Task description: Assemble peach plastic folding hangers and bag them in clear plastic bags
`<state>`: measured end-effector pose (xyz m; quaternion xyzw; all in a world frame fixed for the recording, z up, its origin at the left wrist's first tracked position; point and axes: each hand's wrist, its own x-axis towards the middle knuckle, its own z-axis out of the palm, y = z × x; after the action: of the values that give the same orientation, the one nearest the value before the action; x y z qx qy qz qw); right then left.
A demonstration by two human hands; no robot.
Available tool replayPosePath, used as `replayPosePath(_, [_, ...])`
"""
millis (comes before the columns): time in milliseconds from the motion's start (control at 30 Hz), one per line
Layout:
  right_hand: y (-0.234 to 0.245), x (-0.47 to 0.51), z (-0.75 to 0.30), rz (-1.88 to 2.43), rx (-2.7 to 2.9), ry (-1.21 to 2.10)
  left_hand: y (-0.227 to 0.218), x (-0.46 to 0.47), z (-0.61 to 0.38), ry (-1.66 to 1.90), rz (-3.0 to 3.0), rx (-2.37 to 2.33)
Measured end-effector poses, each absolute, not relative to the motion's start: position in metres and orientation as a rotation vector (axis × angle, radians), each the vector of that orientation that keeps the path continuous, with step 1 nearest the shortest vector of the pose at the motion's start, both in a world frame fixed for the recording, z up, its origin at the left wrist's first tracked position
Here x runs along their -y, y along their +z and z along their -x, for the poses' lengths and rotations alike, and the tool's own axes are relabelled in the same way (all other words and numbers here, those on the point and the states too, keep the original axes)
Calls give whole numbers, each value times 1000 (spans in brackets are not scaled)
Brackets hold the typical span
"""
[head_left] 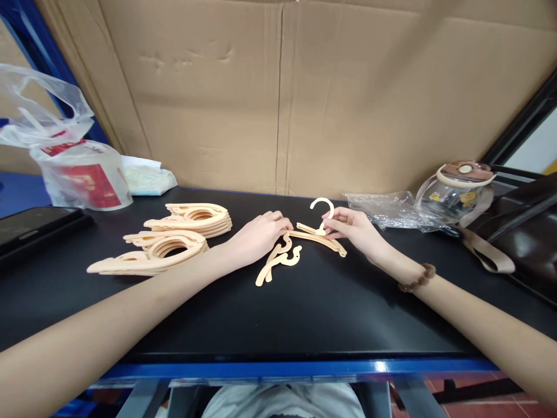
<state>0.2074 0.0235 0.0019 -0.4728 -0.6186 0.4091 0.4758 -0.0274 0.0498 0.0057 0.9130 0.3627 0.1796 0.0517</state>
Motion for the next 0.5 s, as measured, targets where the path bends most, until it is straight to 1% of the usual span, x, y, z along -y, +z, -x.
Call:
replayPosePath(133, [3,-22,-208,1153,1485,1019,7,-49,29,803,-2453,-1086])
replayPosePath(267, [5,-18,-205,1123,1465,1045,14,-43,25,963,-2078,-1051])
replayPosePath(400, [8,-16,-203,1111,1465,1026,21,-33,20,1048,-1810,-1071])
replayPosePath(500, [8,-14,-202,1152,1484,936,22,-27,17,1059,-1636,-1094])
